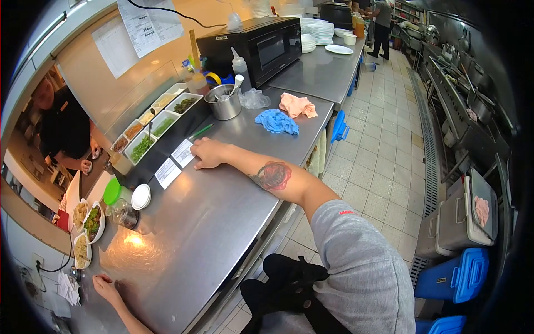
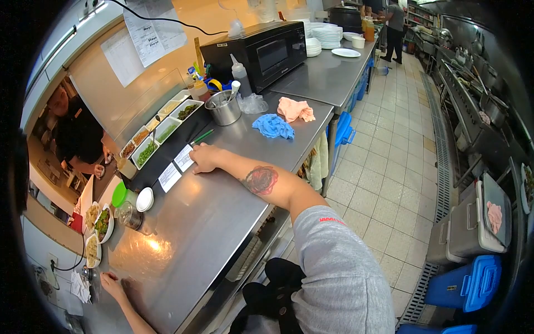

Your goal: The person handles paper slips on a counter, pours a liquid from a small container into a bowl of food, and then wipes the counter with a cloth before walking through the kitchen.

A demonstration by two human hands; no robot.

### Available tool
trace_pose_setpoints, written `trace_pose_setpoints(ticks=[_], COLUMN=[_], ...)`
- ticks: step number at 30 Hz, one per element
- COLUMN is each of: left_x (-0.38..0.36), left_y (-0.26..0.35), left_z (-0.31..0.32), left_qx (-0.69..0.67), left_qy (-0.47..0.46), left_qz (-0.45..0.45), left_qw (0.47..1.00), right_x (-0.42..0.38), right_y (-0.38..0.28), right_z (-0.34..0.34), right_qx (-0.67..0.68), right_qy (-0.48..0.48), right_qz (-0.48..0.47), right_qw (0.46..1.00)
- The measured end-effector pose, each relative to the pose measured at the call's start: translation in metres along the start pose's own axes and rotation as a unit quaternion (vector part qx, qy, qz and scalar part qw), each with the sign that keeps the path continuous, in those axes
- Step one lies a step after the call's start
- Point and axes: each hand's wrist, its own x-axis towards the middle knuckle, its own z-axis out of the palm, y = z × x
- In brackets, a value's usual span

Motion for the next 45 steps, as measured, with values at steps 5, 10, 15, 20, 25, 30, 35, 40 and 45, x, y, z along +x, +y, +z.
trace_pose_setpoints(ticks=[5, 10, 15, 20, 25, 30, 35, 40, 45], left_x=[-0.003, 0.003, 0.006, 0.007, 0.009, 0.014, 0.014, 0.007, 0.008], left_y=[0.019, -0.004, -0.008, -0.004, -0.010, -0.019, -0.038, -0.019, -0.018], left_z=[0.010, -0.002, -0.005, 0.000, -0.002, -0.010, -0.016, -0.010, -0.017], left_qx=[-0.068, -0.007, 0.057, 0.074, 0.065, 0.004, 0.018, 0.008, 0.048], left_qy=[0.015, -0.023, -0.005, 0.004, -0.012, -0.026, -0.048, -0.048, -0.033], left_qz=[-0.013, 0.022, 0.024, 0.017, 0.024, -0.006, 0.009, -0.003, -0.014], left_qw=[0.997, 0.999, 0.998, 0.997, 0.998, 1.000, 0.999, 0.999, 0.998], right_x=[0.001, 0.004, 0.003, 0.005, 0.007, 0.006, 0.005, 0.007, 0.006], right_y=[0.004, 0.013, 0.012, 0.014, 0.016, 0.016, 0.015, 0.015, 0.015], right_z=[-0.001, 0.001, -0.002, -0.003, -0.001, -0.001, -0.002, 0.000, 0.000], right_qx=[0.021, 0.035, 0.036, 0.036, 0.036, 0.035, 0.041, 0.043, 0.037], right_qy=[-0.007, 0.004, 0.008, 0.001, -0.011, 0.000, -0.001, 0.003, 0.003], right_qz=[-0.007, -0.027, -0.026, -0.028, -0.023, -0.027, -0.021, -0.020, -0.018], right_qw=[1.000, 0.999, 0.999, 0.999, 0.999, 0.999, 0.999, 0.999, 0.999])
